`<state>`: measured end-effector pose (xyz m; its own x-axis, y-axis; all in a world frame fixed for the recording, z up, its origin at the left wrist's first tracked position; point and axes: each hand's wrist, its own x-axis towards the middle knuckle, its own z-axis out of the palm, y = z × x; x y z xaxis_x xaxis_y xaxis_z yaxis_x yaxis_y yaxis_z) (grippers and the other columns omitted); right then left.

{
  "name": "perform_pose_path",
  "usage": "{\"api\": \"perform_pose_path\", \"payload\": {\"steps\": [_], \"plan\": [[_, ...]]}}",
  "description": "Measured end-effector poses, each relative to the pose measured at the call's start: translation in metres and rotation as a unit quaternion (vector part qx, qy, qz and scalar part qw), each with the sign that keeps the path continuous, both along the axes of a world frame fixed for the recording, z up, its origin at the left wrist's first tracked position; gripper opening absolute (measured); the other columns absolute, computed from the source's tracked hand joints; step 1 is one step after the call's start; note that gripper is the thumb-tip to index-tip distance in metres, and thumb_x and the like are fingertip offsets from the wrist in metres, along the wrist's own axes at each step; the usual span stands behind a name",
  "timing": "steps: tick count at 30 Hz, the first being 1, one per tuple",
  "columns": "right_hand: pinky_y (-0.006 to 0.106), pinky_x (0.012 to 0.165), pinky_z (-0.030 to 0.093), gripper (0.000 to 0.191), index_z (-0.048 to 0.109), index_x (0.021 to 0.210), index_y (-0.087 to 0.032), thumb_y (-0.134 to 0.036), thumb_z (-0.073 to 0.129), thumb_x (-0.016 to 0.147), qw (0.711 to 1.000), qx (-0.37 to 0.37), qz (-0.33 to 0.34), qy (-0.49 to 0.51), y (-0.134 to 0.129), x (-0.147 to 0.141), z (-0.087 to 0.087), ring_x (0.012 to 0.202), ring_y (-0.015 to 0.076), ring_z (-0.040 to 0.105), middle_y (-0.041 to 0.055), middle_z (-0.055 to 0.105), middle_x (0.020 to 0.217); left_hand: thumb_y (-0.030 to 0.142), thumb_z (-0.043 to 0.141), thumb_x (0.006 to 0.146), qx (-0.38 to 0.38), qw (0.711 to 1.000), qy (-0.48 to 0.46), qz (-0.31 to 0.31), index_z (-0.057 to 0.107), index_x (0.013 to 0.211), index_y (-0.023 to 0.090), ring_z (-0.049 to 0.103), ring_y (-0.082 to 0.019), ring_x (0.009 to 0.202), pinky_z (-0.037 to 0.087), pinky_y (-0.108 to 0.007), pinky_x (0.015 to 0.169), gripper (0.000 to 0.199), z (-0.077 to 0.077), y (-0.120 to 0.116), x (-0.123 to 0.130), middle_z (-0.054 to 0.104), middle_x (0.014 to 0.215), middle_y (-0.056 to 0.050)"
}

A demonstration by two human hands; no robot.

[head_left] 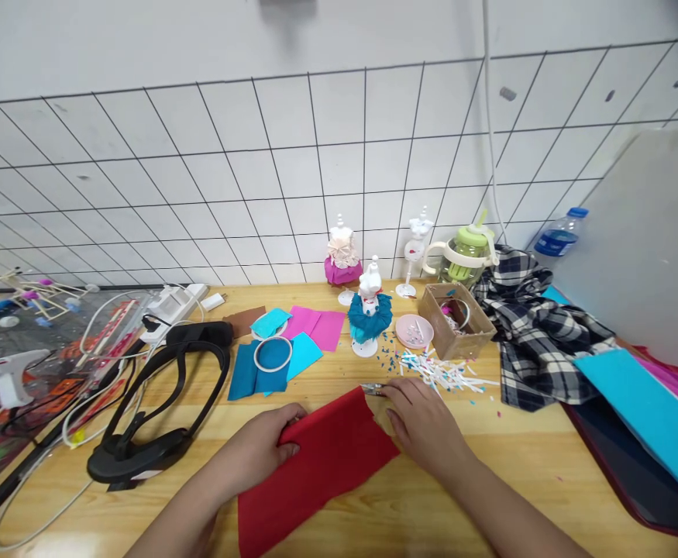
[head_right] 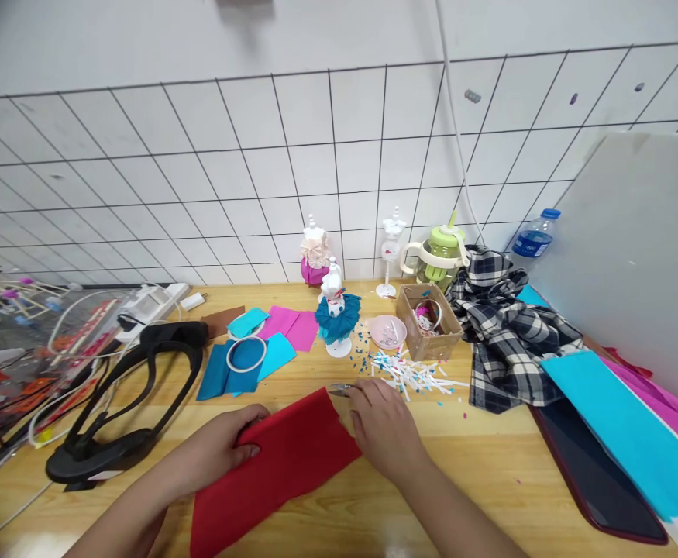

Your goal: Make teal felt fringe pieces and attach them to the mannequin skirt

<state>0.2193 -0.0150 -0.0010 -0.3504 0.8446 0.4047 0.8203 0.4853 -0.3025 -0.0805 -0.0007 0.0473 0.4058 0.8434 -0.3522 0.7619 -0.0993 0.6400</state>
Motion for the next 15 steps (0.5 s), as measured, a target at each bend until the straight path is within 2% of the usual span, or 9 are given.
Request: {"api": "perform_pose_path", "payload": {"steps": [3,7,11,15], "plan": [[0.038,0.091,0.043,0.026,0.061,0.109,-0.023,-0.015,0.052,0.087,0.999,-0.042,-0.013,-0.026,0.010,0.005,-0.007,0.102,0.0223,0.056,0.0062,0.064,0.109,0.022,0.059,0.070,0.012,1.000,0.021,0.007,0.060,0.103,0.025,0.062,-0.022,0.090,0.043,-0.027,0.077,0.033,-0.003,0.002,0.000,0.068,0.099,0.000],[0.040,0.090,0.040,0.023,0.062,0.109,-0.024,-0.018,0.051,0.089,0.997,-0.050,-0.049,-0.034,0.006,0.007,-0.018,0.103,0.0233,0.055,0.0056,0.064,0.112,0.025,0.061,0.071,0.019,0.999,0.049,0.012,0.058,0.102,0.024,0.062,-0.022,0.087,0.044,-0.028,0.074,0.031,-0.009,0.003,0.000,0.068,0.096,-0.001],[0.041,0.091,0.038,0.021,0.062,0.108,-0.022,-0.022,0.052,0.090,0.996,-0.050,-0.078,-0.007,0.007,0.013,-0.019,0.102,0.0248,0.053,0.0072,0.063,0.111,0.025,0.062,0.072,0.076,0.993,0.090,0.005,0.059,0.117,0.027,0.058,-0.026,0.108,0.043,-0.034,0.090,0.045,-0.007,0.004,-0.001,0.064,0.115,-0.005],[0.037,0.088,0.038,0.018,0.062,0.104,-0.022,-0.021,0.052,0.090,0.995,-0.069,-0.070,0.026,0.016,0.009,-0.012,0.099,0.0233,0.052,0.0061,0.063,0.105,0.040,0.056,0.081,0.125,0.987,0.098,0.006,0.059,0.123,0.025,0.055,-0.027,0.116,0.042,-0.037,0.097,0.044,-0.009,0.020,0.006,0.061,0.124,-0.008]]}}
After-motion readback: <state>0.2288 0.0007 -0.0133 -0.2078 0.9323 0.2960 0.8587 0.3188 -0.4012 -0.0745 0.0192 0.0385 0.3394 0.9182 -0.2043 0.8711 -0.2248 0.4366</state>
